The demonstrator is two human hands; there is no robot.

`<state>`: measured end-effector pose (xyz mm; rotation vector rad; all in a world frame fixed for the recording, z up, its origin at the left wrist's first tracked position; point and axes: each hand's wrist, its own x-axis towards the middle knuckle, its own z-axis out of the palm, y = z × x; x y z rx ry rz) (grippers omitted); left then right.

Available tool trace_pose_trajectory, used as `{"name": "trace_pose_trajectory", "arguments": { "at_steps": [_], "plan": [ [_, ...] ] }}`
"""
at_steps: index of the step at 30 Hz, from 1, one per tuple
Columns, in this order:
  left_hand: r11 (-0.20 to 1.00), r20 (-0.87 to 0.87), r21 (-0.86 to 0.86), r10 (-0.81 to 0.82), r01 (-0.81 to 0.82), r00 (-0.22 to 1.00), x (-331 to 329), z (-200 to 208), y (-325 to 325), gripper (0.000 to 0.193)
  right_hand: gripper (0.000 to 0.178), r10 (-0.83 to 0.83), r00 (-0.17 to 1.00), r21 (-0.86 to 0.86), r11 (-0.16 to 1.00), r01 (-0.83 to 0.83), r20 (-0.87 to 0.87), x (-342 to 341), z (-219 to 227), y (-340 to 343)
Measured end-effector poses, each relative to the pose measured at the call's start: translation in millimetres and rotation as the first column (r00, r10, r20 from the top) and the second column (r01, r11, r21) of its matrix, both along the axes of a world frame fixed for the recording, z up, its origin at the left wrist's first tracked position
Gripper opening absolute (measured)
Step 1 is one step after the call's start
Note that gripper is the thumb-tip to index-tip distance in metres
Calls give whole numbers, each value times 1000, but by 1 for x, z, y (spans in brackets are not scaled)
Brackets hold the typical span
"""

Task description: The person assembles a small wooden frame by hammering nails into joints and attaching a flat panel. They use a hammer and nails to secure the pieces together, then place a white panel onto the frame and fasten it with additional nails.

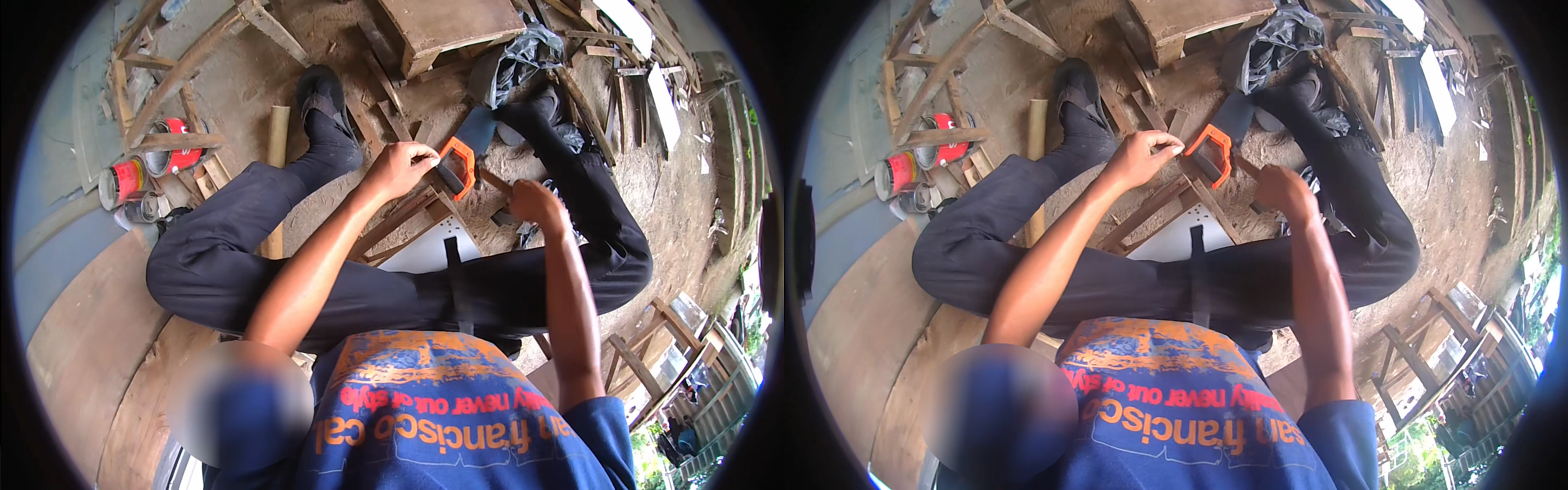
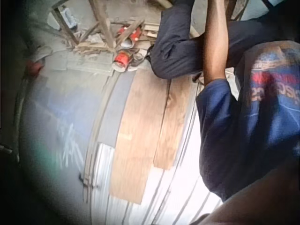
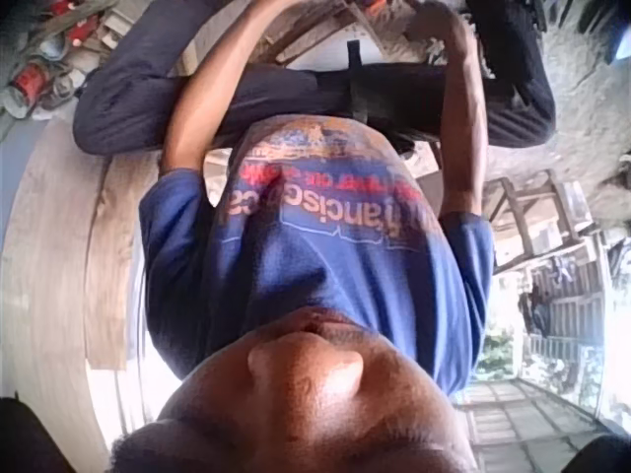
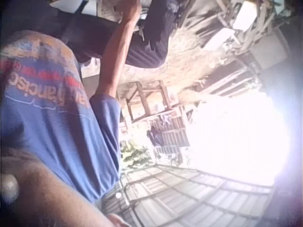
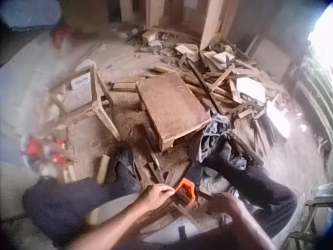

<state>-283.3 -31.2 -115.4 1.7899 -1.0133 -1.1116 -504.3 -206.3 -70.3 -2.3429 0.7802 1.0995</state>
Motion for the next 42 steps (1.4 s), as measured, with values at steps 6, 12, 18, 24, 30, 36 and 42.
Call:
{"name": "trace_pose_trajectory", "arguments": {
  "at_steps": [6,12,18,24,30,36,42],
  "plan": [
    [1000,5,-6,28,-28,1000,-20,2,25,18,29,-98,983,39,995,93,154,-20,54,-35],
    [921,148,335,-259,198,954,-90,10,57,66,28,57,930,91,991,-96,364,-63,70,-65],
    [910,0,218,-361,352,933,-103,-26,81,64,26,439,601,-132,865,-485,668,-80,-1,-95],
    [846,-21,328,-439,421,898,-93,-18,69,65,26,469,476,-76,767,-637,744,-70,-42,-86],
    [828,-170,266,-464,494,869,-88,-32,63,62,24,334,575,11,858,-513,747,-80,-56,-91],
    [800,-236,229,-507,554,829,-74,-34,58,49,29,308,749,204,839,-505,586,-71,-52,-86],
    [870,-277,193,-395,454,876,-55,-36,58,46,32,293,650,137,840,-526,701,-56,-44,-85]
  ]
}}
